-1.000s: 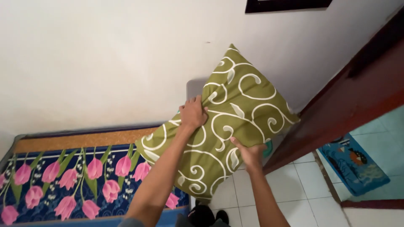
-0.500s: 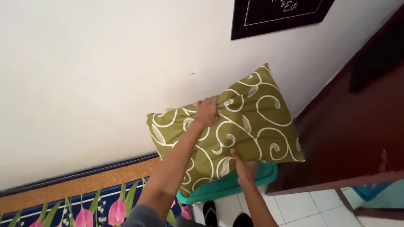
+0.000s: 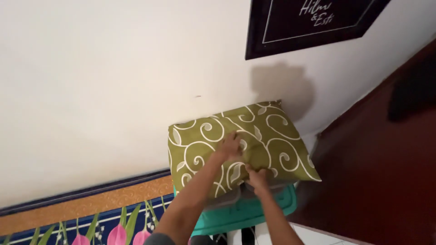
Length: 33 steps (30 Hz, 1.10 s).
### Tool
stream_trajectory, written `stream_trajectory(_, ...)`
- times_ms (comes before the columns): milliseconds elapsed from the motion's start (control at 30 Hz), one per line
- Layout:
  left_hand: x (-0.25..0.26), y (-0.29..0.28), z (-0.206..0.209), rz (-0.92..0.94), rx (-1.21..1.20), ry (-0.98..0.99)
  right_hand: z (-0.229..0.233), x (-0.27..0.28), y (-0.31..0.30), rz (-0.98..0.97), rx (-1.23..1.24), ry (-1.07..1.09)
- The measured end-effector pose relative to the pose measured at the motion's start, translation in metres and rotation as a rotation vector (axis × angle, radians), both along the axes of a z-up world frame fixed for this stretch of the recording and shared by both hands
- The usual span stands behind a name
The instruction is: The recorder arranges several pillows and bolsters onto a storage bin and then folds a sarong.
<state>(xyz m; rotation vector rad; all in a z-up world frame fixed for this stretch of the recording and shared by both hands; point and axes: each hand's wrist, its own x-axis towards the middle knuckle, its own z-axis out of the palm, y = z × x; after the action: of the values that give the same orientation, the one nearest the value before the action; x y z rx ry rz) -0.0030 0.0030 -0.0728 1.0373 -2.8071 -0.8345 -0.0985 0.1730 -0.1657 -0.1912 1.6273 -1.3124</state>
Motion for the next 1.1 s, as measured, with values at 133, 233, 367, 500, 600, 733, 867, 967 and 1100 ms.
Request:
stream_trajectory(133,0.048,0.032,0.001,0.081,0.054,0.108,0.104,-0.024,0.014,0.38,0.335,0.079)
stream_trajectory(233,0.075,0.045,-0.014,0.165,-0.051,0.323,0.11,-0.041,0.004,0.567,0.409,0.358)
stream_trajectory(367,0.075,0.054,-0.004,0.287,-0.225,0.238,0.118,-0.025,-0.04,0.419,0.061,1.212)
stream_trajectory(500,0.076,0.056,0.009,0.417,-0.272,0.07,0.102,0.0,-0.072,0.58,-0.333,1.563)
stream_trajectory(600,0.093,0.058,-0.006,0.474,-0.235,-0.048,0.079,-0.006,-0.069,0.769,-0.372,1.673)
stream_trajectory(733,0.131,0.052,-0.006,0.549,-0.23,-0.113,0.089,-0.039,-0.064,0.845,-0.28,1.617)
stream_trajectory(867,0.158,0.055,-0.007,0.638,-0.199,-0.117,0.073,-0.092,-0.051,0.747,0.025,1.608)
stream_trajectory(967,0.163,0.055,-0.005,0.677,-0.183,-0.115,0.061,-0.13,-0.04,0.648,0.183,1.546)
stream_trajectory(1100,0.154,0.053,-0.017,0.717,-0.197,-0.164,0.051,-0.144,-0.036,0.448,0.312,1.317)
